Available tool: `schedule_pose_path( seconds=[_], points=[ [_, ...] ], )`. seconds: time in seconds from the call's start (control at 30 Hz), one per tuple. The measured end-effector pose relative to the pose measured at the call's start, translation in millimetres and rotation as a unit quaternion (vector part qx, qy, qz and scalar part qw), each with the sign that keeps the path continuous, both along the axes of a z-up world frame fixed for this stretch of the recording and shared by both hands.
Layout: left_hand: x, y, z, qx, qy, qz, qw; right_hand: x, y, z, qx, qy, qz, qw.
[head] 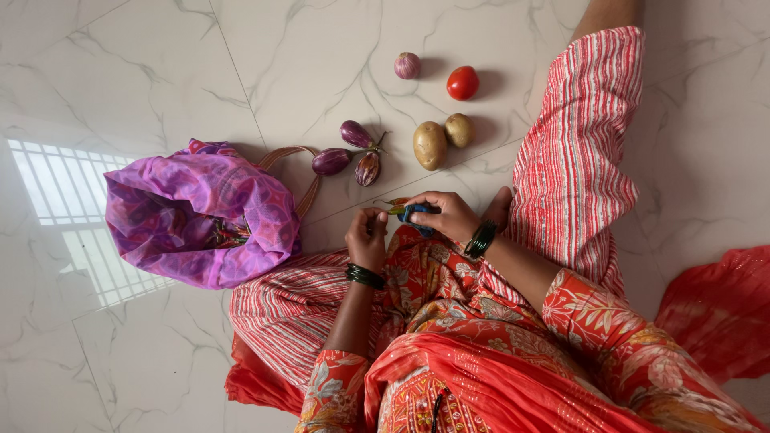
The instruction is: The person sits on the floor and uses a small knife to trim the stems off green chilies taken from a purple bag. They place the trimmed chilies on the floor next to other vegetables including eggplants, potatoes, a tomato, and an onion.
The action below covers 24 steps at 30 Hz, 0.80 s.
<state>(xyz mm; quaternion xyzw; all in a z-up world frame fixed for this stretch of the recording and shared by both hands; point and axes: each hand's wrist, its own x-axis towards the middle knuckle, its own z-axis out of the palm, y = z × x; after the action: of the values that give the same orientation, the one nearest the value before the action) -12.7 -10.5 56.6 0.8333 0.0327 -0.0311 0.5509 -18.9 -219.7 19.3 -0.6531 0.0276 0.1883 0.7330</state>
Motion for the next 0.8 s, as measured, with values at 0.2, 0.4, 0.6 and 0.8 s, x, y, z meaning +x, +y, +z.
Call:
schedule_pose_path(
  seconds=[0.2,0.4,0.6,0.8],
  points=[
    [-8.2,-9.3,-1.5,0.034,-0.043,-0.099,0.994,-5.9,4.9,-4.8,0.0,-0.059,0.023,0.998],
    [0.0,1.1,-3.9,-0.002,-0.021,0.017,1.0,0.8,-3.2,8.6,-0.017,-0.038,0.006,0.999],
    [-5.6,-5.9,-2.3,-0.004,-0.011,-0.052,0.999,-4.3,0.8,-2.1,-0.024,-0.036,0.019,0.999],
    [-7.3,-8.0,6.9,0.04,-0.035,-0.064,0.997,-5.2,4.4,1.0,-0.026,-0.055,0.016,0.998]
  ],
)
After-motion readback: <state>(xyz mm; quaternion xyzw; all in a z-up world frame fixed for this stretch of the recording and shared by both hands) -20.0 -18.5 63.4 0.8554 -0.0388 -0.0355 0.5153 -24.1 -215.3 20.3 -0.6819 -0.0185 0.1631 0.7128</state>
